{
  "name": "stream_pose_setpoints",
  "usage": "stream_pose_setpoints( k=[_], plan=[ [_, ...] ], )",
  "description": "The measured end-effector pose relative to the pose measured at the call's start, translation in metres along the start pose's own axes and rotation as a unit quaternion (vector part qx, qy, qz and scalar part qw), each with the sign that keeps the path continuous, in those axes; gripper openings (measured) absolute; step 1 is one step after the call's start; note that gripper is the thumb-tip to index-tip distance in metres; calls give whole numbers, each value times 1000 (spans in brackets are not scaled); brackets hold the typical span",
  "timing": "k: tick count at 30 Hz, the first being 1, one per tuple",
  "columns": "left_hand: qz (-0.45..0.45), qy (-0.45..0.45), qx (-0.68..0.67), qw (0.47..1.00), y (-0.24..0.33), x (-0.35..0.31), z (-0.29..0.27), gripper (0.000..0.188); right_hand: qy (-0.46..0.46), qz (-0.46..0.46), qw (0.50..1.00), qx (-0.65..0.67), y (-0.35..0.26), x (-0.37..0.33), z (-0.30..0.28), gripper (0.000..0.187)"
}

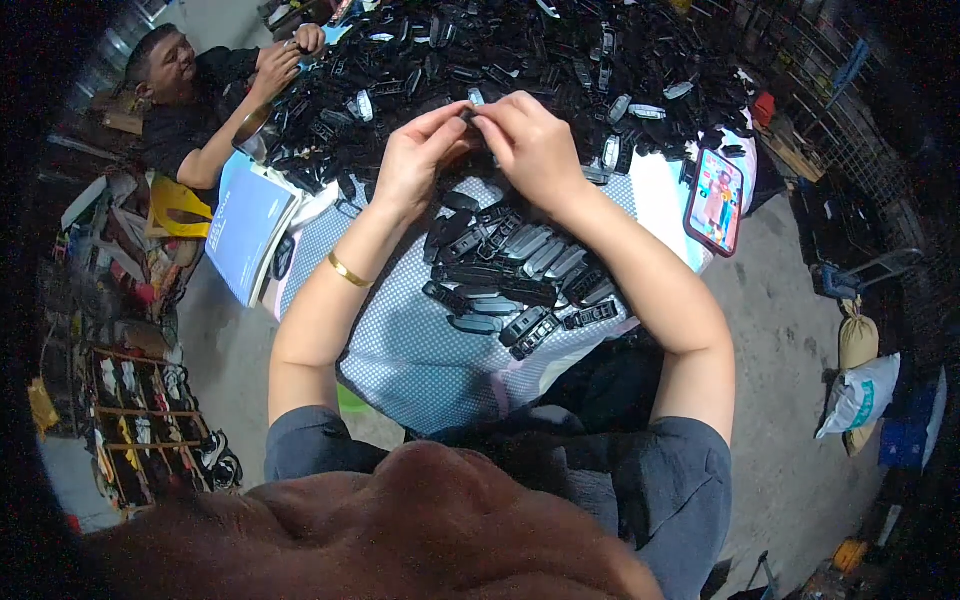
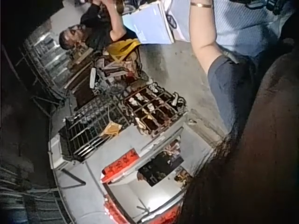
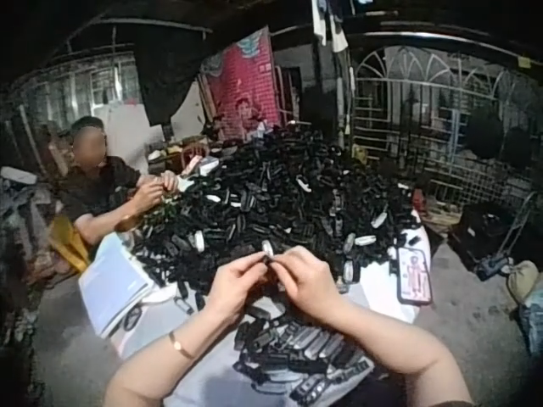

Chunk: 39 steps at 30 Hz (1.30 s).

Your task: Inspecting and sorting a large quantity of small black plastic parts on a table.

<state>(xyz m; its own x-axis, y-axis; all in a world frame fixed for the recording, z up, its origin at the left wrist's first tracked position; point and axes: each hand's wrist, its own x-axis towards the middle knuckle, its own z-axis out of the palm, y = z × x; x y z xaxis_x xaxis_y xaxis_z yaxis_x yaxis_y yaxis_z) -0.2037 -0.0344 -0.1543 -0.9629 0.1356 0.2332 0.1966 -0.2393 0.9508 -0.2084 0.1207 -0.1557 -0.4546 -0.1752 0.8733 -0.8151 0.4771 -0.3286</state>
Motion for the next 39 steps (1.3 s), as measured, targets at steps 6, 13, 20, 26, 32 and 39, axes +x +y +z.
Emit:
stream_pose_setpoints(
  k=[6, 13, 20, 26, 32, 39],
  plan=[
    [-31, 5, -80, 996, 5, 2, -1, 27, -72, 177, 980, 49, -5, -2, 1, 22],
    [32, -36, 14, 999, 17, -4, -2, 21, -218, 212, 948, 93, -7, 1, -10, 27],
    [34, -70, 36, 996, 21, -1, -3, 20, -268, 267, 909, 176, -5, 6, -24, 24],
    [129, -136, 162, 969, 24, 1, -9, 24, -331, 272, 846, 319, 17, -4, -39, 25],
    [47, -211, 314, 925, 33, -1, -13, 24, -418, 86, 905, -3, 8, -14, -56, 45],
    [-13, -330, 411, 850, 29, 6, -29, 23, -342, 159, 925, 39, 14, -35, -57, 32]
  ],
)
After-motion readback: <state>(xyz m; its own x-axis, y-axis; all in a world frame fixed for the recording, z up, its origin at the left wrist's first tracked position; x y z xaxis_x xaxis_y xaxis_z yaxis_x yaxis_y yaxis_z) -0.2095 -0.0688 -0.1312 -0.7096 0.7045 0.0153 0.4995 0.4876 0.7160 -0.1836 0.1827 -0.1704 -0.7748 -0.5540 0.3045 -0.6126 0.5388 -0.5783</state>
